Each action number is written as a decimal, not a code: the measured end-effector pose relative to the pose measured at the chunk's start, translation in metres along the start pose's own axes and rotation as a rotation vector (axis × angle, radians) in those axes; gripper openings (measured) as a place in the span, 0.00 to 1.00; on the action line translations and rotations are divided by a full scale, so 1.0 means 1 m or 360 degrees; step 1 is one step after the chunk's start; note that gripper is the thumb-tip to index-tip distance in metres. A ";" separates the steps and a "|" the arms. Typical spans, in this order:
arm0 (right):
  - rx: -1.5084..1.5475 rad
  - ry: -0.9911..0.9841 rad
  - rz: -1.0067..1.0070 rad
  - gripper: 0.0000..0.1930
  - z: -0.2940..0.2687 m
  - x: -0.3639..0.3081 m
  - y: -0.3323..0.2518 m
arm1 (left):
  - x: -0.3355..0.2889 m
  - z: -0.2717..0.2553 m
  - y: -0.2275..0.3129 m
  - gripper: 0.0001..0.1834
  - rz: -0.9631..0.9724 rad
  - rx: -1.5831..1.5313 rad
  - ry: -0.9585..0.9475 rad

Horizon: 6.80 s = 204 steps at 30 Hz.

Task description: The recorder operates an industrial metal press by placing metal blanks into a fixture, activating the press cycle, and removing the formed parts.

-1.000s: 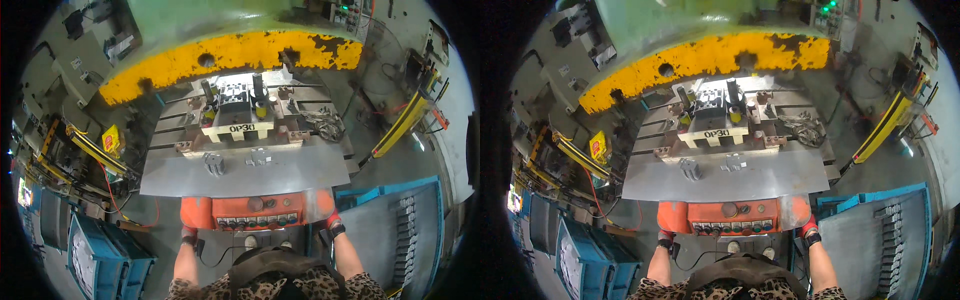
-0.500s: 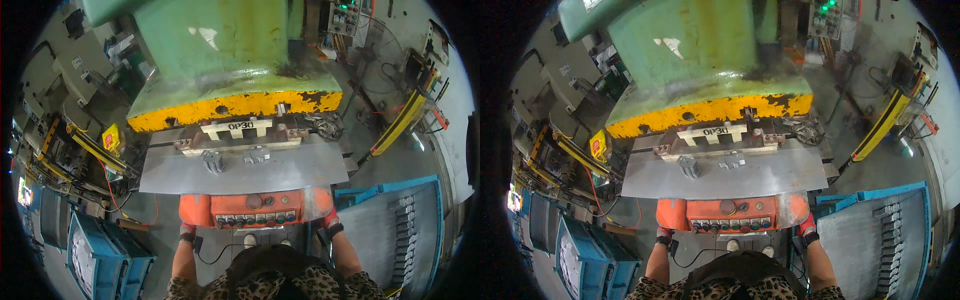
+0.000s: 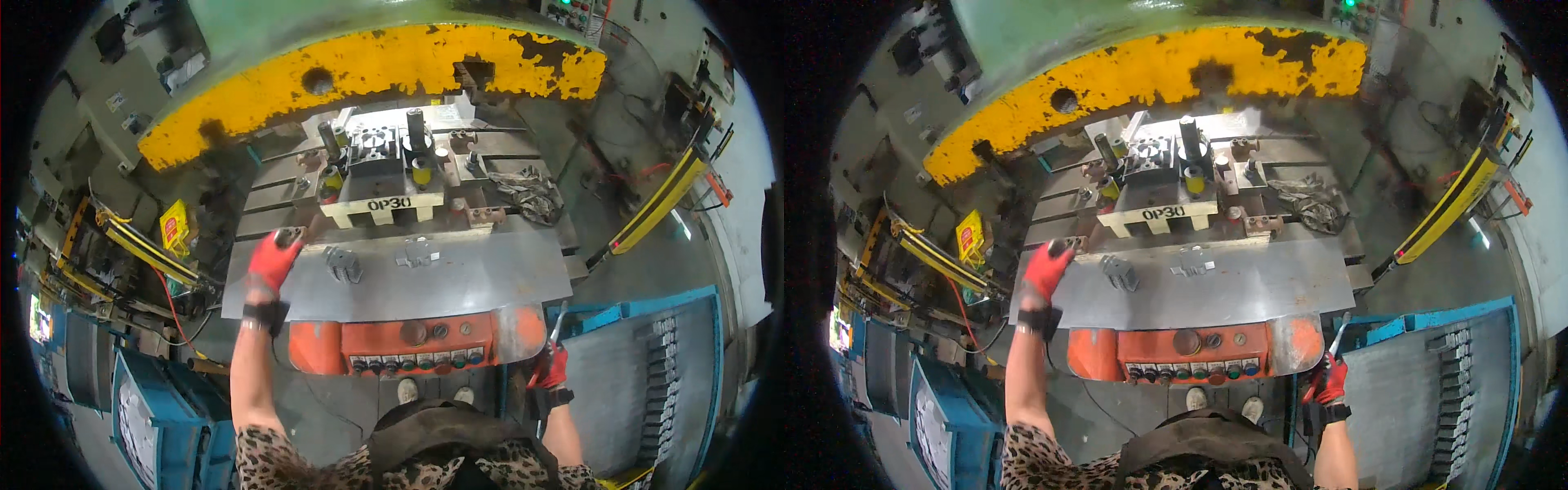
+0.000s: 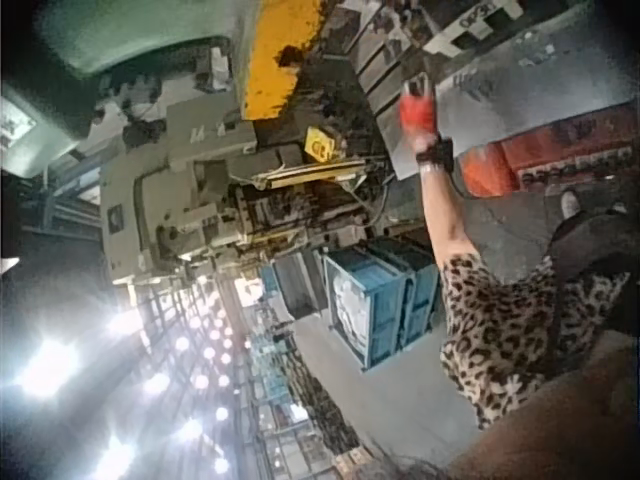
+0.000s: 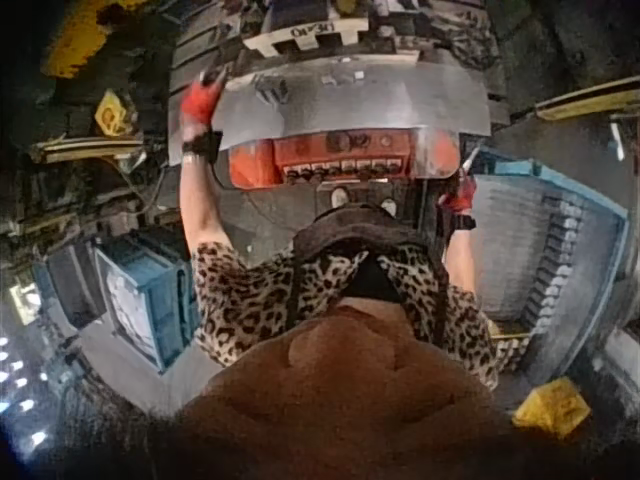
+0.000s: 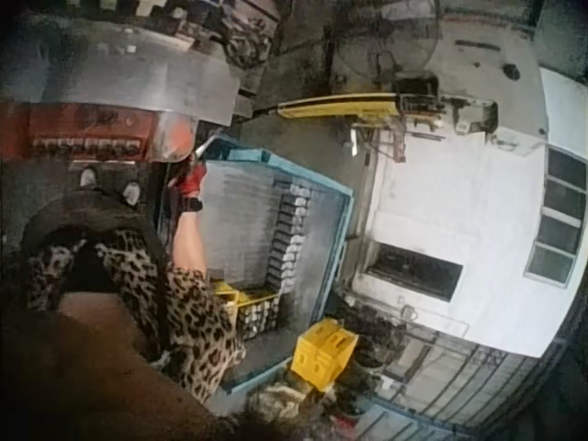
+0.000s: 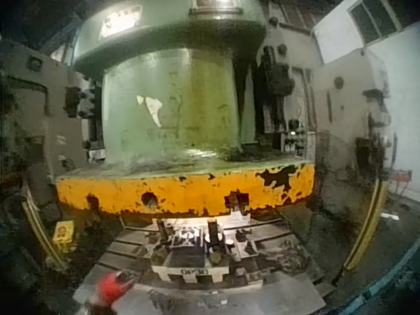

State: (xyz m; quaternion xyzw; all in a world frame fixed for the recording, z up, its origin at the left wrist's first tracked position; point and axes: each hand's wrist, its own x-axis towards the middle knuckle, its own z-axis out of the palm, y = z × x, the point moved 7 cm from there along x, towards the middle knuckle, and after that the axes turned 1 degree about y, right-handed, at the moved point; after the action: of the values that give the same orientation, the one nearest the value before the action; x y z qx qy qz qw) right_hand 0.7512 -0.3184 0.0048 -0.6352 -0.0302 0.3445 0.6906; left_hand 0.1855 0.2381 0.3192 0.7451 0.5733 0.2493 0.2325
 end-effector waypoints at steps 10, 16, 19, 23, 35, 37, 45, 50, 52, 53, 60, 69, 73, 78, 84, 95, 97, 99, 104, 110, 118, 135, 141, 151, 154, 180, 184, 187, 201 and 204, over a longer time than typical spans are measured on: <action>0.0206 0.0363 -0.0018 0.11 -0.012 -0.094 -0.012 | 0.234 0.117 0.237 0.51 0.0267 0.0786 -0.0227; 0.0096 0.0614 0.0132 0.20 0.063 -0.158 -0.059 | 0.297 0.160 0.222 0.36 0.0029 0.0904 -0.0080; -0.0894 -0.0022 -0.0640 0.27 0.143 -0.157 -0.118 | 0.272 0.142 0.239 0.38 0.0007 0.0748 -0.0055; -0.1175 -0.0539 -0.1083 0.21 0.261 -0.129 -0.141 | 0.220 0.104 0.235 0.43 0.0245 0.0644 -0.0073; -0.0221 -0.0886 0.0219 0.13 0.377 -0.062 -0.084 | 0.011 0.103 0.020 0.58 0.0293 0.0781 -0.0299; -0.0290 -0.0969 -0.0121 0.13 0.369 -0.065 -0.094 | 0.006 0.111 0.015 0.58 0.0304 0.0792 -0.0303; -0.0331 -0.0863 0.0152 0.10 0.364 -0.109 -0.117 | 0.011 0.133 -0.007 0.48 0.0140 0.0753 -0.0340; -0.0073 -0.0970 0.0141 0.12 0.394 -0.094 -0.126 | 0.007 0.136 0.005 0.54 0.0060 0.0703 -0.0440; 0.0007 -0.0976 0.0094 0.12 0.421 -0.091 -0.141 | -0.001 0.126 -0.006 0.60 0.0127 0.0666 -0.0335; 0.0046 -0.0980 0.0075 0.12 0.435 -0.089 -0.151 | -0.005 0.121 -0.014 0.63 0.0170 0.0671 -0.0266; -0.0024 -0.1170 -0.0162 0.12 0.482 -0.089 -0.218 | -0.055 0.057 -0.037 0.57 0.0363 0.0246 -0.0100; -0.0106 -0.1026 -0.0027 0.12 0.453 -0.083 -0.187 | -0.125 0.000 -0.099 0.46 -0.0143 -0.0266 0.0147; -0.0171 -0.1075 -0.0693 0.11 0.491 -0.056 -0.219 | -0.144 -0.001 -0.116 0.45 -0.0240 -0.0331 0.0198; 0.0174 -0.1018 -0.0170 0.15 0.600 0.002 -0.215 | -0.192 -0.009 -0.196 0.41 -0.0395 -0.0575 0.0258; 0.0112 -0.0930 -0.0504 0.23 0.645 0.060 -0.185 | -0.216 -0.009 -0.228 0.39 -0.0622 -0.0557 0.0391; -0.0674 -0.0693 -0.0667 0.41 0.646 0.116 -0.185 | -0.222 0.022 -0.271 0.40 -0.0707 -0.0534 0.0339; -0.0596 -0.0626 -0.0713 0.40 0.644 0.106 -0.190 | -0.224 0.024 -0.287 0.41 -0.0680 -0.0546 0.0385; -0.0741 -0.0658 -0.0765 0.40 0.666 0.077 -0.194 | -0.247 0.007 -0.325 0.42 -0.0515 -0.0255 0.0501; -0.1304 -0.0614 -0.0877 0.40 0.643 0.079 -0.225 | -0.231 0.028 -0.283 0.43 -0.0859 -0.0615 0.0271; -0.1479 -0.0757 -0.0887 0.39 0.660 0.061 -0.234 | -0.236 0.019 -0.294 0.43 -0.0769 -0.0357 0.0347; -0.2155 -0.0783 -0.1317 0.32 0.651 0.013 -0.256 | -0.241 0.022 -0.294 0.41 -0.0799 -0.0421 0.0332; -0.0527 -0.0024 -0.0440 0.16 -0.015 -0.064 -0.039 | -0.279 0.187 -0.326 0.27 -0.0170 -0.0100 -0.0206; -0.2044 -0.0831 -0.1094 0.18 0.029 -0.026 -0.001 | -0.284 0.185 -0.329 0.30 -0.0824 -0.0885 -0.0423; -0.1149 -0.0386 -0.0439 0.18 0.042 0.045 0.039 | -0.270 0.170 -0.288 0.34 -0.0134 0.0370 -0.0411; -0.1050 -0.0367 -0.0398 0.18 0.036 0.055 0.040 | -0.264 0.180 -0.299 0.34 -0.0496 -0.0145 -0.0387; -0.0059 -0.0384 0.0198 0.24 0.034 0.004 0.025 | -0.182 0.006 -0.279 0.34 -0.0631 0.0287 0.0259; -0.0872 -0.0176 -0.0470 0.14 -0.024 0.004 -0.016 | -0.036 0.011 -0.077 0.27 -0.0215 0.0026 0.0193; -0.0191 -0.0229 -0.0160 0.13 0.023 -0.026 -0.040 | 0.009 -0.041 0.072 0.25 0.0264 -0.0063 0.0285; 0.0141 0.0380 0.0274 0.19 0.057 -0.154 -0.089 | 0.283 0.172 0.228 0.39 0.0039 0.0839 -0.0140; 0.0110 0.0216 0.0191 0.19 0.120 -0.153 -0.112 | 0.295 0.158 0.223 0.38 0.0118 0.0840 -0.0136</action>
State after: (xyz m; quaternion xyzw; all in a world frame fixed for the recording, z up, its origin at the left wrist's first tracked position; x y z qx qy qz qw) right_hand 0.6261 -0.2893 0.1894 -0.6335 0.0668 0.3422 0.6907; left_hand 0.5152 0.4620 0.3698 0.8102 0.5804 0.0678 0.0448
